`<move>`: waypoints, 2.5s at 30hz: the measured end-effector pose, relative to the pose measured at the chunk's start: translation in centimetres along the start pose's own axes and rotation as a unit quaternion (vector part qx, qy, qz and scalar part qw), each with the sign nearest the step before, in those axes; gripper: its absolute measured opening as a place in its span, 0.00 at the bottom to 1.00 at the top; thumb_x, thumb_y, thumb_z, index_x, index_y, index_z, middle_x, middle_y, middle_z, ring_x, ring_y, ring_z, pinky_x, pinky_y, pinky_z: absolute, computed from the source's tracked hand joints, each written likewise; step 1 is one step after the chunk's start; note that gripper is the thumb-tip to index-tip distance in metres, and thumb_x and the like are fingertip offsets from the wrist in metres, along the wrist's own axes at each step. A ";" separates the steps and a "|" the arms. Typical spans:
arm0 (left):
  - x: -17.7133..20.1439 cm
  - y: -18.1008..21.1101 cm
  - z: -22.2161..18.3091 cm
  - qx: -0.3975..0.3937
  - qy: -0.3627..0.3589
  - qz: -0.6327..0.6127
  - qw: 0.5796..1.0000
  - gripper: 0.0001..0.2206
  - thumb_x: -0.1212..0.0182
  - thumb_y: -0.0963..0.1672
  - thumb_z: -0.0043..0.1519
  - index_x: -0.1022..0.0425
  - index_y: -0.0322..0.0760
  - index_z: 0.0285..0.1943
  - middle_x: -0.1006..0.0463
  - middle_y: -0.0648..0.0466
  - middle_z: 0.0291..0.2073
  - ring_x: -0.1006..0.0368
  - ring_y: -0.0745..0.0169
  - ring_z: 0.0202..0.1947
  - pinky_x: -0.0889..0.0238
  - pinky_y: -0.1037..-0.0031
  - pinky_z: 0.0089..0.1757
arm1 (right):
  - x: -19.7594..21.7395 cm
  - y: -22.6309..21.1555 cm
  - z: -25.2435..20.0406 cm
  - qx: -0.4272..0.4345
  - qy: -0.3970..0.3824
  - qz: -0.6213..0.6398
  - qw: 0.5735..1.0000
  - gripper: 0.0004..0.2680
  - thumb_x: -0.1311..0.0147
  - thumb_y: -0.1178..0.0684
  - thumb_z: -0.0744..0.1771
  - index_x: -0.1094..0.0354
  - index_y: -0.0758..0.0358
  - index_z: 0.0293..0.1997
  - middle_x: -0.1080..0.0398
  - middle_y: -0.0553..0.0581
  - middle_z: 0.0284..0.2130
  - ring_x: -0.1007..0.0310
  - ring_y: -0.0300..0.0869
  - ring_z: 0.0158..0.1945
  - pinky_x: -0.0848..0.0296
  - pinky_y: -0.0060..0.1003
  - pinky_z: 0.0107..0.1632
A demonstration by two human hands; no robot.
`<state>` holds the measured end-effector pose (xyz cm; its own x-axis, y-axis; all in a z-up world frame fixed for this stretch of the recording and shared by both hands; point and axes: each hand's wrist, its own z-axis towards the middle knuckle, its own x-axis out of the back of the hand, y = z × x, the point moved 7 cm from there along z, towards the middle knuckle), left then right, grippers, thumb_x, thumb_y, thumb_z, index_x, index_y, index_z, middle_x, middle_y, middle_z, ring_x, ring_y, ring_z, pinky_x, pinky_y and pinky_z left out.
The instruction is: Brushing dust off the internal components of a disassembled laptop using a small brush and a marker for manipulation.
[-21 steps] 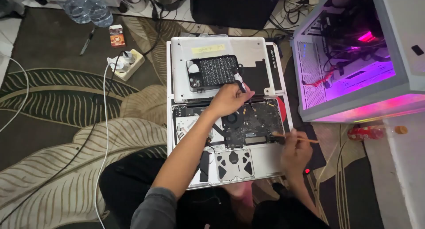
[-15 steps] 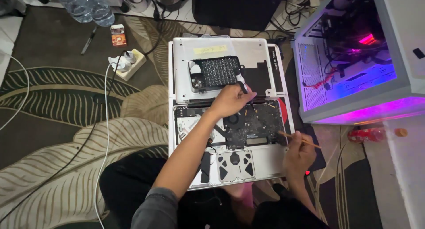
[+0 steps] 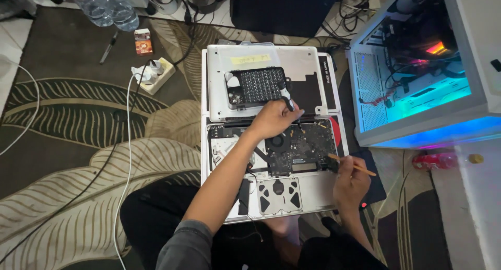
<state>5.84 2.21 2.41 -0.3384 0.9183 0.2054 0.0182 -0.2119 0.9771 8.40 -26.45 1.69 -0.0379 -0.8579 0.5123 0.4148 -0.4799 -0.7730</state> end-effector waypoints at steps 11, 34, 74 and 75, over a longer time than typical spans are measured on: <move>-0.2 -0.9 0.5 -0.022 0.009 -0.025 0.999 0.09 0.38 0.47 0.59 0.19 0.36 0.38 0.23 0.50 0.17 0.23 0.53 0.27 0.31 0.65 0.36 | -0.8 -0.2 0.5 -0.019 -0.053 0.044 0.997 0.14 0.58 0.46 0.75 0.30 0.58 0.36 0.34 0.53 0.17 0.28 0.47 0.27 0.31 0.39 0.40; -1.0 -3.2 1.8 -0.039 0.032 -0.017 0.999 0.08 0.36 0.47 0.55 0.19 0.40 0.30 0.26 0.52 0.13 0.25 0.58 0.22 0.34 0.71 0.34 | -1.0 1.0 0.2 -0.039 -0.061 0.012 0.997 0.13 0.59 0.44 0.75 0.31 0.54 0.38 0.30 0.58 0.18 0.24 0.55 0.32 0.28 0.48 0.44; -0.4 -0.7 0.6 -0.031 -0.022 -0.073 0.997 0.09 0.40 0.46 0.63 0.20 0.34 0.40 0.21 0.52 0.21 0.25 0.65 0.23 0.33 0.76 0.30 | -0.7 0.1 0.2 -0.040 -0.078 0.045 0.995 0.13 0.56 0.51 0.74 0.30 0.62 0.32 0.35 0.52 0.14 0.34 0.41 0.21 0.36 0.33 0.32; -0.6 -0.5 0.6 -0.030 -0.032 -0.076 0.996 0.10 0.40 0.46 0.64 0.20 0.32 0.41 0.21 0.54 0.23 0.25 0.69 0.23 0.34 0.80 0.28 | -0.9 -0.1 0.3 -0.048 -0.099 0.072 0.991 0.10 0.55 0.55 0.73 0.30 0.65 0.35 0.36 0.50 0.16 0.39 0.36 0.20 0.39 0.29 0.29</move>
<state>6.63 2.00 1.87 -0.2723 0.9603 0.0601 -0.0858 -0.0865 0.9925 8.68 -25.58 1.47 0.1979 -0.8708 0.4501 0.3149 -0.3783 -0.8705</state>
